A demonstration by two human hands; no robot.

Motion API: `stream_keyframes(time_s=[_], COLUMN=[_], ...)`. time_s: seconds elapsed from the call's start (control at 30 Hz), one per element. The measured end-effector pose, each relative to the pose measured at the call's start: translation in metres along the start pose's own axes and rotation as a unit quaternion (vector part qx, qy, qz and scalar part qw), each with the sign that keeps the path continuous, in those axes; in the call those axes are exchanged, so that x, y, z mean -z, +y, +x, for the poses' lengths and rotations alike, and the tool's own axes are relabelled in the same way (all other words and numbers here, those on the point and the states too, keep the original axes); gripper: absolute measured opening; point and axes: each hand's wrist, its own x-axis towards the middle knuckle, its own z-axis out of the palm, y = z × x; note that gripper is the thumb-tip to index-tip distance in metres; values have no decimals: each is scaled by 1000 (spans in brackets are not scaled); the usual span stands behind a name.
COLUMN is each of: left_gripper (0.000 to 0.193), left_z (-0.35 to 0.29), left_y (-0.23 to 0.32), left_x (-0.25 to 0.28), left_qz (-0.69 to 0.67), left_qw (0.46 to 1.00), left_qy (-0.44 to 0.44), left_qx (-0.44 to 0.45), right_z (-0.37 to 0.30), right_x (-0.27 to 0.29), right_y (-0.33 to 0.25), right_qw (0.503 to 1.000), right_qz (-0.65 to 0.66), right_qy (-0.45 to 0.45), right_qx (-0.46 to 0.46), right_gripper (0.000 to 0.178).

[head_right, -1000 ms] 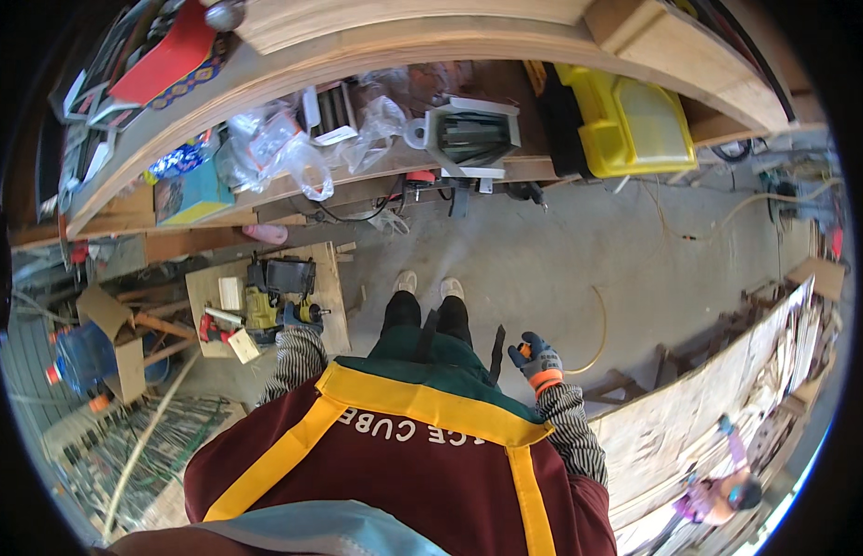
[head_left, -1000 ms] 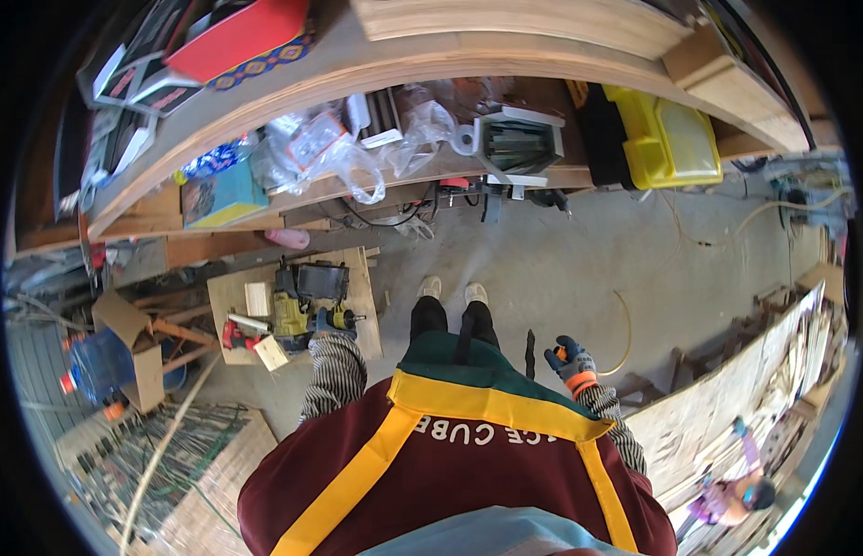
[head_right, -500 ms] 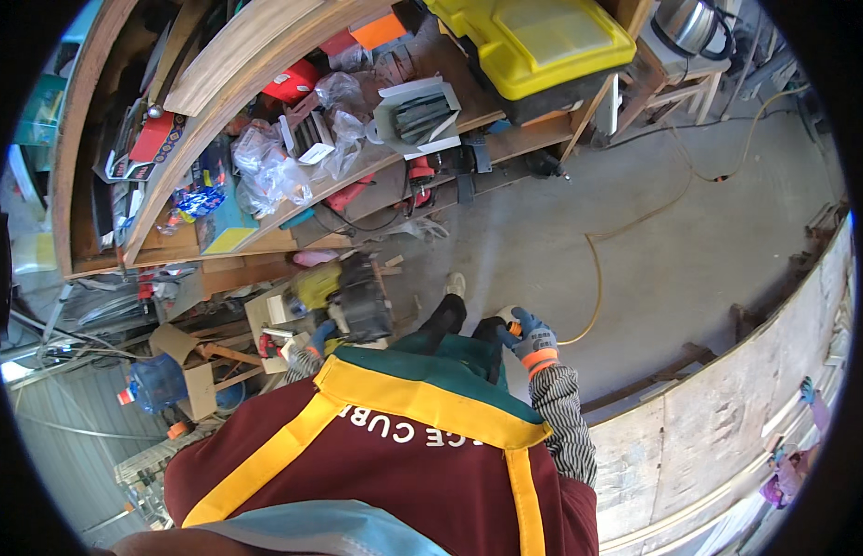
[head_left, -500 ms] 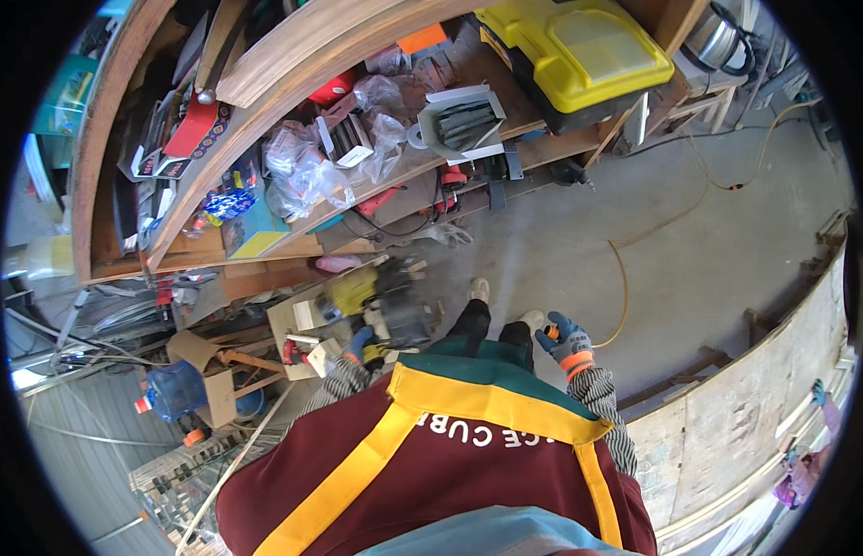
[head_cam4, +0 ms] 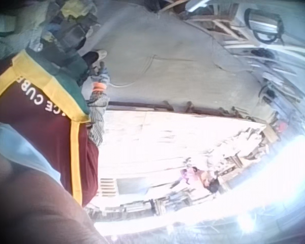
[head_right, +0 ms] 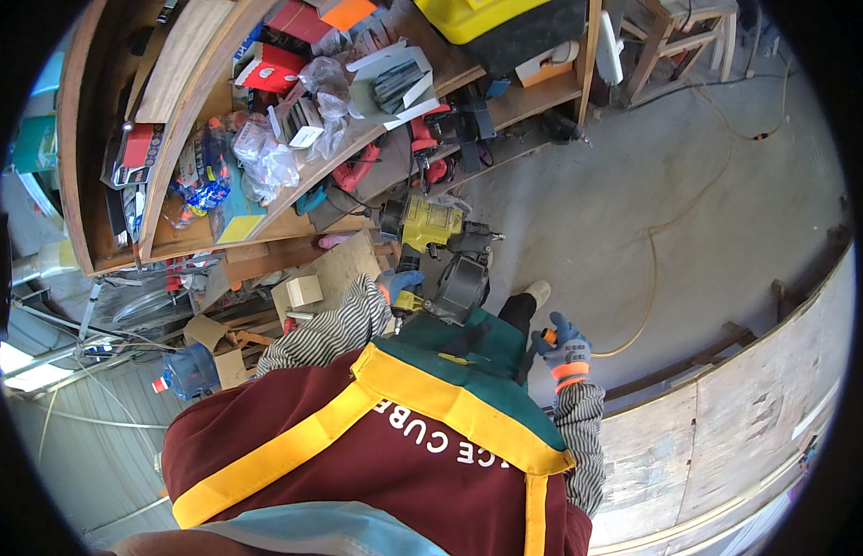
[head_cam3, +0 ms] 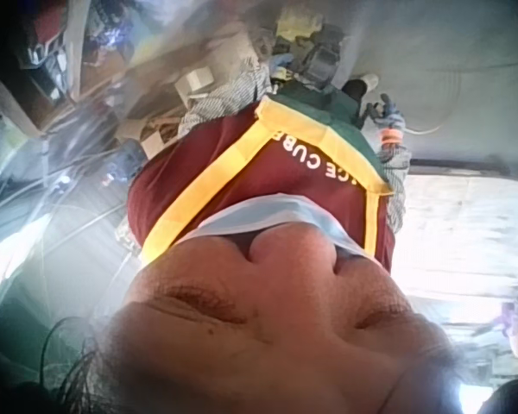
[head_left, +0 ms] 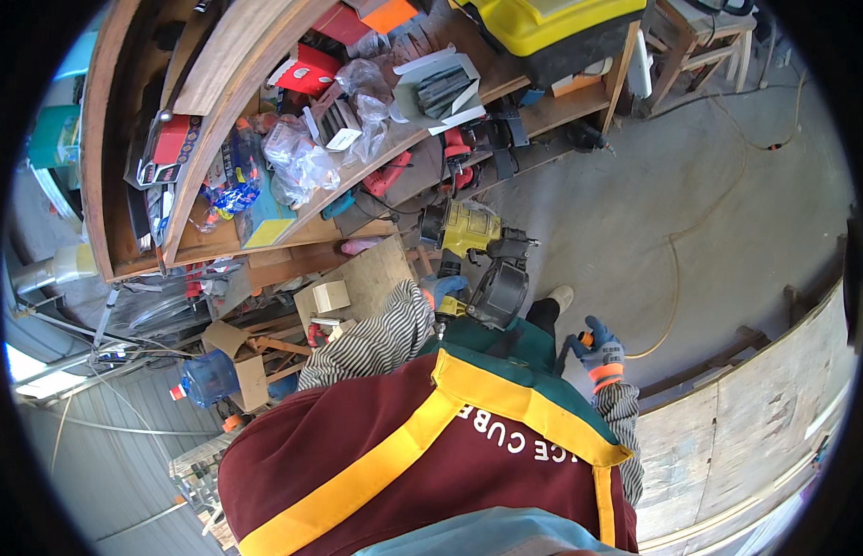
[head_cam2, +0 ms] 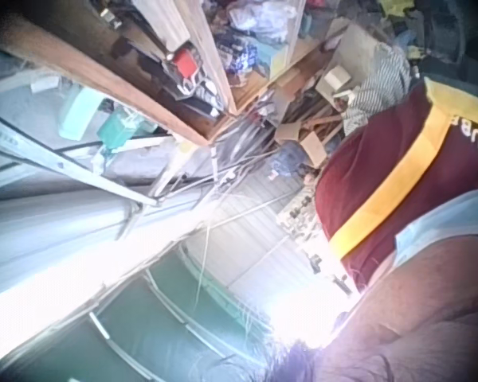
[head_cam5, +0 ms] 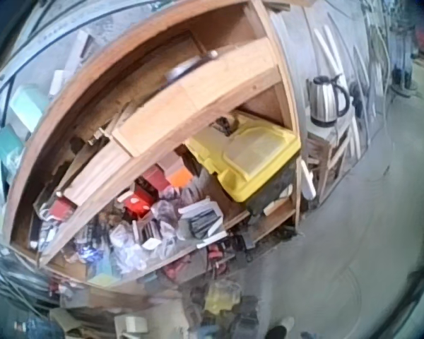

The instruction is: The person retrieves a nail gun and assembles wooden frames by nailing thin planks together on a workbench. They repeatedly position planks, drive nails, and stack completed frames. A coworker measures and arranges planks nearby.

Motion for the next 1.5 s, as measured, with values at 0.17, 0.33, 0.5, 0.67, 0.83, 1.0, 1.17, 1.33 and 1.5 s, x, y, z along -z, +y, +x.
stream_keyframes(time_s=[0.17,0.33,0.5,0.67,0.83,1.0,1.17,1.33,1.5], left_gripper=[34,22,30,33,47,41,44,45,38], left_z=[7,40,92,139,189,225,247,241,188], left_y=[8,2,5,35,72,127,165,149,98], left_x=[10,55,121,169,183,199,175,176,176], left_qz=[-35,-102,-186,-306,-422,-312,-458,-426,-373], left_qw=[999,993,982,950,890,930,864,885,913], left_qy=[24,65,32,-54,-49,111,54,70,57], left_qx=[4,11,1,-25,-167,-159,-201,-173,-152], right_z=[18,21,40,64,61,71,80,84,89], right_x=[-14,-36,-64,-108,-112,-85,-77,-88,-90], right_y=[-5,-16,-26,-36,-37,-37,-32,-26,-21], right_qw=[999,998,999,998,996,989,989,998,994], right_qz=[-20,-22,-14,20,9,-26,-43,-21,-30], right_qy=[30,48,-37,-55,-86,-119,-108,-41,-88], right_qx=[-12,-22,-29,0,-33,-86,-94,-35,-59], right_gripper=[61,60,61,61,63,59,59,64,63])
